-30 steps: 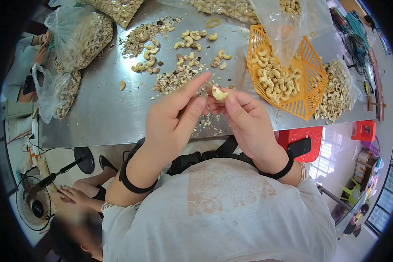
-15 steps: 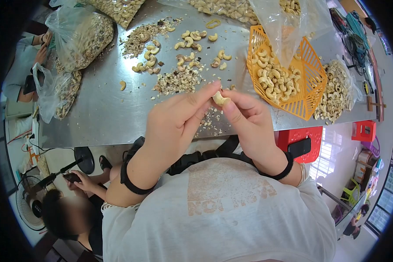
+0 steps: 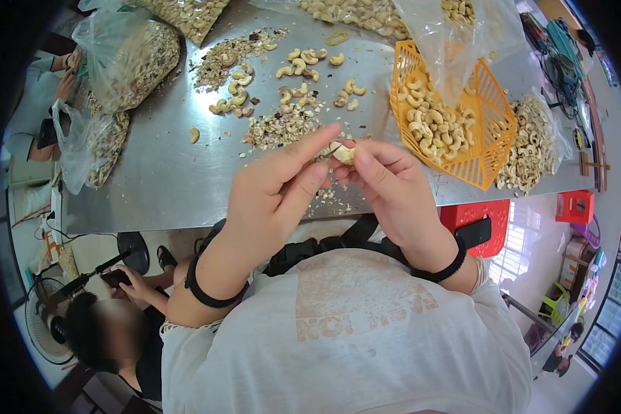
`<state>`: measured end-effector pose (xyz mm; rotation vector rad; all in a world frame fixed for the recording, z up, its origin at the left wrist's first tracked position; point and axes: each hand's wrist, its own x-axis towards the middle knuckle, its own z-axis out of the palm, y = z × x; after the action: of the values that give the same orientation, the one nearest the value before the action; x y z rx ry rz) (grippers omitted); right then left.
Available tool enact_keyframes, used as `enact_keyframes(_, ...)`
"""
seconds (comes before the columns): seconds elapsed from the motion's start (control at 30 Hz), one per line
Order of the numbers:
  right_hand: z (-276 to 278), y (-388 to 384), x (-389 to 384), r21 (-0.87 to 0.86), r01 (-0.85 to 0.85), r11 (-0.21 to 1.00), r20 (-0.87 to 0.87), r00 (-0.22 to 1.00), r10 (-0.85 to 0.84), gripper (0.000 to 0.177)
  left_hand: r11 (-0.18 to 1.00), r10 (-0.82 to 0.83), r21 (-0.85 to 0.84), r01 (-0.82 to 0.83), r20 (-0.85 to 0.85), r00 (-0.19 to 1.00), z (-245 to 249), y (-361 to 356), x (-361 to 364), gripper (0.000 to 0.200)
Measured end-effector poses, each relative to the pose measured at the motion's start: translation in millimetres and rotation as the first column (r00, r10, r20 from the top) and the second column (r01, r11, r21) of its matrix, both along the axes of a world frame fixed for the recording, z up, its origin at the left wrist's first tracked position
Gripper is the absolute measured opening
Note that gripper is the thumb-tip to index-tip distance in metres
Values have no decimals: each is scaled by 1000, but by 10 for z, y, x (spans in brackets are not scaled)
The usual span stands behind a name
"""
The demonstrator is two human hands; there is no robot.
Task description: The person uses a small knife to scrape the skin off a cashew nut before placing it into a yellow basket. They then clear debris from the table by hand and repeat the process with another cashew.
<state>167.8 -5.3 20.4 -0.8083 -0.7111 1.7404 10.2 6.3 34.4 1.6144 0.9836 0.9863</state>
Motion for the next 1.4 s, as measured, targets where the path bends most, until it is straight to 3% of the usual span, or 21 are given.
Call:
enact_keyframes(0.23, -23, 21, -2, -29, 49, 998, -67, 996, -50, 16, 996, -65, -62, 62, -47, 997, 40, -44, 2, 34)
enact_keyframes(0.33, -2, 27, -11, -89, 57, 994, -136, 988, -68, 14, 992, -63, -110, 66, 34, 997, 44, -62, 14, 35)
enact_keyframes(0.43, -10, 31, 17, -77, -24, 997, -165, 986, 11, 15, 980, -87, -178, 89, 21, 996, 79, -69, -9, 36)
enact_keyframes(0.5, -9, 32, 19, -90, -70, 993, -186, 981, 53, 17, 991, -97, -97, 94, -17, 995, 65, -73, 0, 38)
enact_keyframes(0.8, -8, 30, 35, -169, -119, 978, -192, 978, 86, 18, 993, -121, -21, 119, -147, 982, 105, -84, 2, 42)
enact_keyframes(1.1, 1, 32, 30, -187, -151, 971, -241, 965, 104, 18, 995, -98, 0, 98, -68, 993, 11, -104, 7, 40)
enact_keyframes(1.33, 33, 37, 53, -193, -188, 963, -238, 961, 140, 19, 997, -83, -6, 82, -73, 994, 40, -106, -6, 37)
enact_keyframes(1.4, 73, 43, 53, -214, -222, 951, -196, 964, 181, 19, 991, -108, 59, 117, -138, 984, 56, -81, -45, 36)
